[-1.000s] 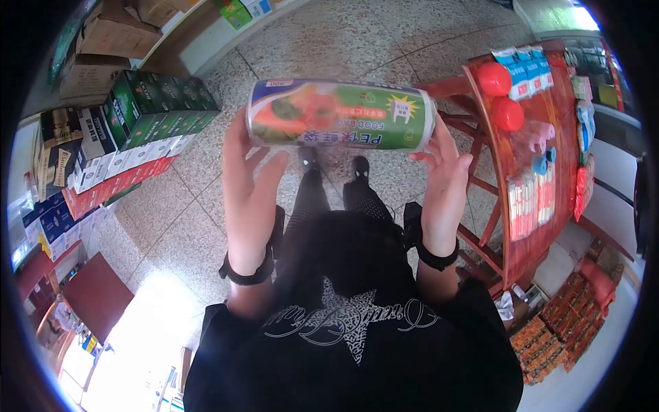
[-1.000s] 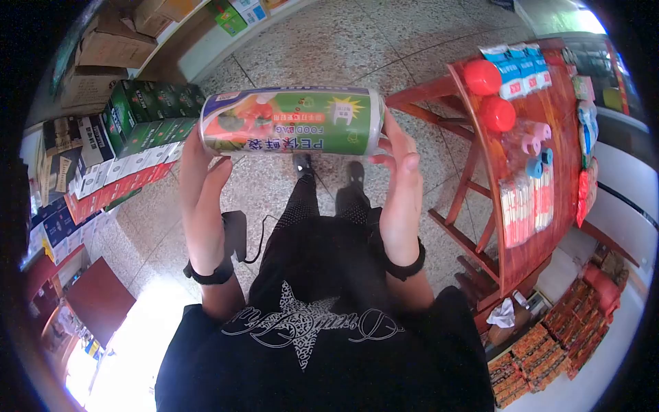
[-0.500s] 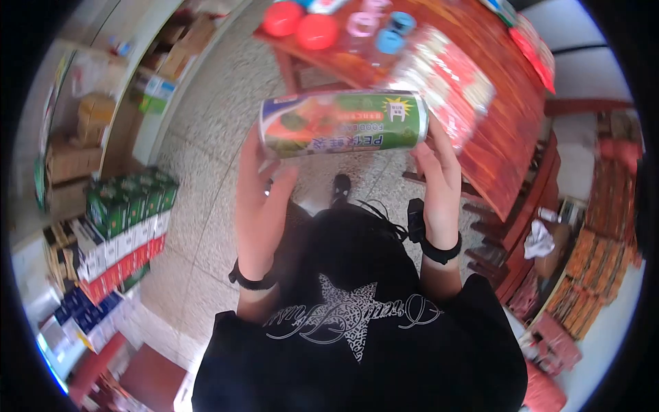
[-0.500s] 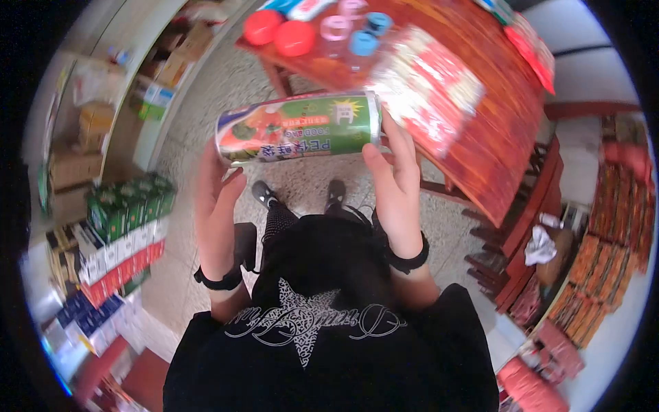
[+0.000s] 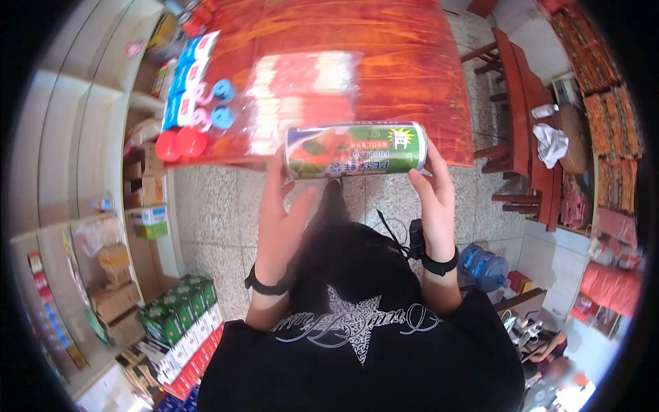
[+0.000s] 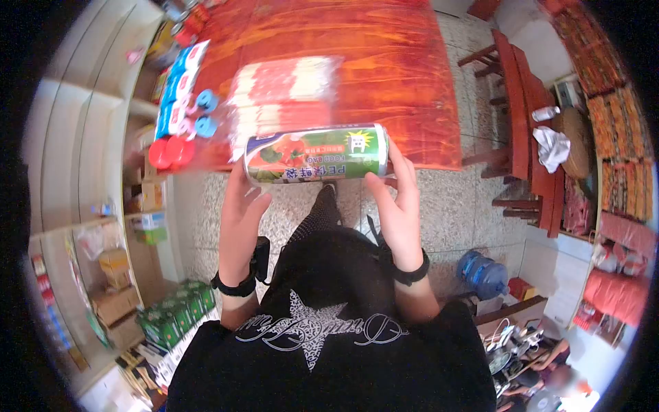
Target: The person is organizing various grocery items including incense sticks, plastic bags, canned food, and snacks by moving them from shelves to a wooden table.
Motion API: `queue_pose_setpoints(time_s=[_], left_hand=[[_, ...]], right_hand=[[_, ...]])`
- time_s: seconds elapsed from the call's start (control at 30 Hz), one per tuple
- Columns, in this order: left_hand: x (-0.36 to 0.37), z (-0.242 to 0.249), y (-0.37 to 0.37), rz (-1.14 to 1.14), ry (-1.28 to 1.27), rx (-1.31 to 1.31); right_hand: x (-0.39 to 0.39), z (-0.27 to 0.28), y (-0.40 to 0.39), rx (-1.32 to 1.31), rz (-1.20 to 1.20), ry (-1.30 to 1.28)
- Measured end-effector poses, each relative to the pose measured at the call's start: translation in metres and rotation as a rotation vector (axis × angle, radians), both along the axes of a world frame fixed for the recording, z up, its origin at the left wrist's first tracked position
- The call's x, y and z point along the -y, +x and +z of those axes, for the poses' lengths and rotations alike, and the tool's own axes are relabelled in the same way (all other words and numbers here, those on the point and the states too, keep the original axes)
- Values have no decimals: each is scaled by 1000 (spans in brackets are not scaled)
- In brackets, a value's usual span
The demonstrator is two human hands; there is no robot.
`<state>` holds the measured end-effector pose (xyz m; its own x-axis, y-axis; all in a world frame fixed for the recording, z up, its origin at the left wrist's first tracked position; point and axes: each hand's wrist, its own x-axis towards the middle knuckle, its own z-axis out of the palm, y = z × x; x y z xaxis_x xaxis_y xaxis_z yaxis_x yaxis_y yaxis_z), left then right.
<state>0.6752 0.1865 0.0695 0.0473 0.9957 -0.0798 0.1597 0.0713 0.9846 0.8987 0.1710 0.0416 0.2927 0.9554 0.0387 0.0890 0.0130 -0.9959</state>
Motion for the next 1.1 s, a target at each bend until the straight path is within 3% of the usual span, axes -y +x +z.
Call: queue_pose_setpoints(time_s=[0.23,0.3,0.37,0.43,0.47,0.53,0.57,0.7,0.9,1.0,1.1], left_hand=[[-91,-9,74,-246,77,63],[-119,-46,88,-157,-111,182],[-162,-86,103,-140,45,109],[-194,-101,117,-316,-80,-132],[-204,-120,128,-309,-62,-117],[-206,-143,135,-174,122,-406],[-209,-146,137,-165,127,-410],[-215,-137,146,-159,32,-252],[-209,-146,143,-136,35,-250],[-179,-124,153,-39,113,-22],[-134,-118,160,49,123,-31]], right_hand=[[-47,-25,60,-16,-171,-4],[-78,-52,77,-1,-166,7],[-114,-99,92,-40,-137,-3],[-140,-117,101,-11,-36,-94],[-149,-125,111,47,-23,-124],[-157,-127,117,47,12,-201],[-160,-135,124,45,19,-194],[-171,-156,141,-45,75,-196],[-170,-125,138,169,143,-158],[-158,-136,142,-126,174,-129],[-138,-118,154,128,236,-94]])
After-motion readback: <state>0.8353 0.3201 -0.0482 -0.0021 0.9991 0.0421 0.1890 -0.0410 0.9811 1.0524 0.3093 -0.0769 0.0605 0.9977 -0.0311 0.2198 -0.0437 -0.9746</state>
